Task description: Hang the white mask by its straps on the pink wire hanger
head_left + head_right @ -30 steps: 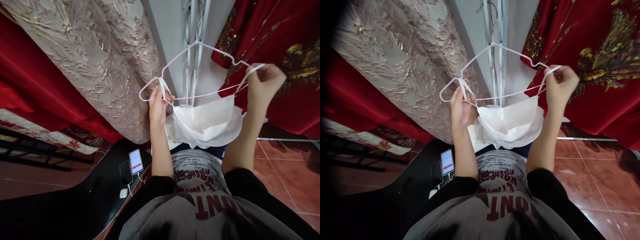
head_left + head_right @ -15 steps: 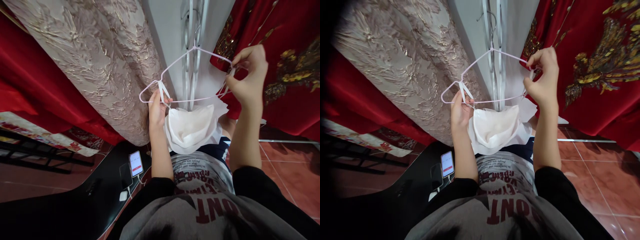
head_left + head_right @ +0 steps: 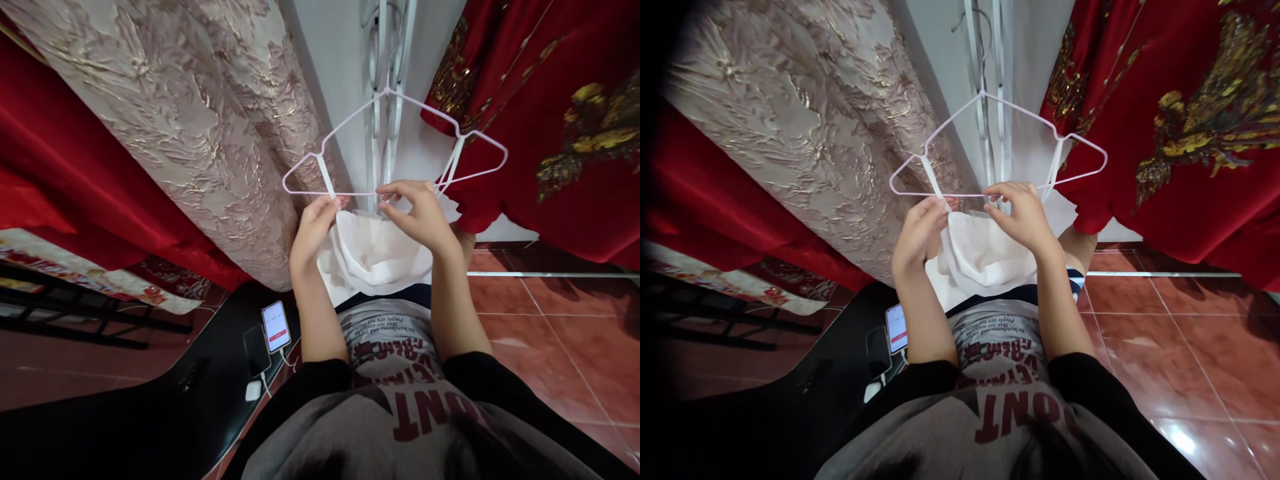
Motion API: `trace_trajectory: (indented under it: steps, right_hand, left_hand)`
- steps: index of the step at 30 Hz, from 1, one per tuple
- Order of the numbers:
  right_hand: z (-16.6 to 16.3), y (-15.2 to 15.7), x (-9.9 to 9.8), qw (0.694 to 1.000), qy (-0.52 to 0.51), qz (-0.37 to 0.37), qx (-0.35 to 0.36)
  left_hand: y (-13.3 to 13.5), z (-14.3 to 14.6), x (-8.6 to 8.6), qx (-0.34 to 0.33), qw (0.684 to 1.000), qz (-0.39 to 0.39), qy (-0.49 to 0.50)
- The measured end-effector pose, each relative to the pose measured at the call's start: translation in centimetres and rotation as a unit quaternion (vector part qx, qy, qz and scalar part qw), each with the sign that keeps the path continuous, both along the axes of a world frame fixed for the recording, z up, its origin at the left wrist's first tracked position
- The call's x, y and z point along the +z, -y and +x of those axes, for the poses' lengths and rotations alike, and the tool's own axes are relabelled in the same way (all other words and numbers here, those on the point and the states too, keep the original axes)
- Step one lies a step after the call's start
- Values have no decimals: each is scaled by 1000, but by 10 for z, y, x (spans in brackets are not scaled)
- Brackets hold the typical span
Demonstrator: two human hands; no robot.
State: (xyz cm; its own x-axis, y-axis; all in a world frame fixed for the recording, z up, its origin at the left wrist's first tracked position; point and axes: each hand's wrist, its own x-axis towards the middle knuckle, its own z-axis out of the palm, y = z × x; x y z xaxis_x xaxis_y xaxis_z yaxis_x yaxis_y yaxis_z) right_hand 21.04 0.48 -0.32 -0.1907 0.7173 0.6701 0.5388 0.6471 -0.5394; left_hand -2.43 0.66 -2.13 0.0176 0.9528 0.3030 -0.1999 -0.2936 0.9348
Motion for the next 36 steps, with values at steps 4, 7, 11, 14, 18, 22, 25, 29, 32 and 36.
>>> trace_trajectory:
  steps: [4,7,11,14,18,22,25,29,32,36]
  right_hand:
    - [2,7,3,1000,-7,10,-1]
    - [6,10,3,1000,-10,27,0]
    - [9,13,4,999,2,36,4]
    - [4,16,4,999,16,32,9]
    - [-5,20,4,999,26,27,31]
    - [11,12,-4,990,-104,87,-43]
    - [44,-9,-18,905,-345,164,-186]
    - [68,-33,-38,882,-441,-9,-168]
    - [56,-32,-43,882,-448,-134,-59]
    - [44,-8,-29,924,-342,-169,-27]
  left_hand:
    - [25,-7,23,42,999,30,-7]
    - [34,-16,41,118,986,80,91]
    - [22,-31,42,226,941,167,189]
    - [8,-36,27,298,927,141,177]
    - [-1,-23,11,179,976,64,103]
    - [-1,0,9,126,980,84,127]
    - [-3,8,11,138,977,73,142]
    - [-5,10,11,145,975,62,154]
    - [-4,9,13,145,975,60,156]
    - [-4,7,15,153,976,56,146]
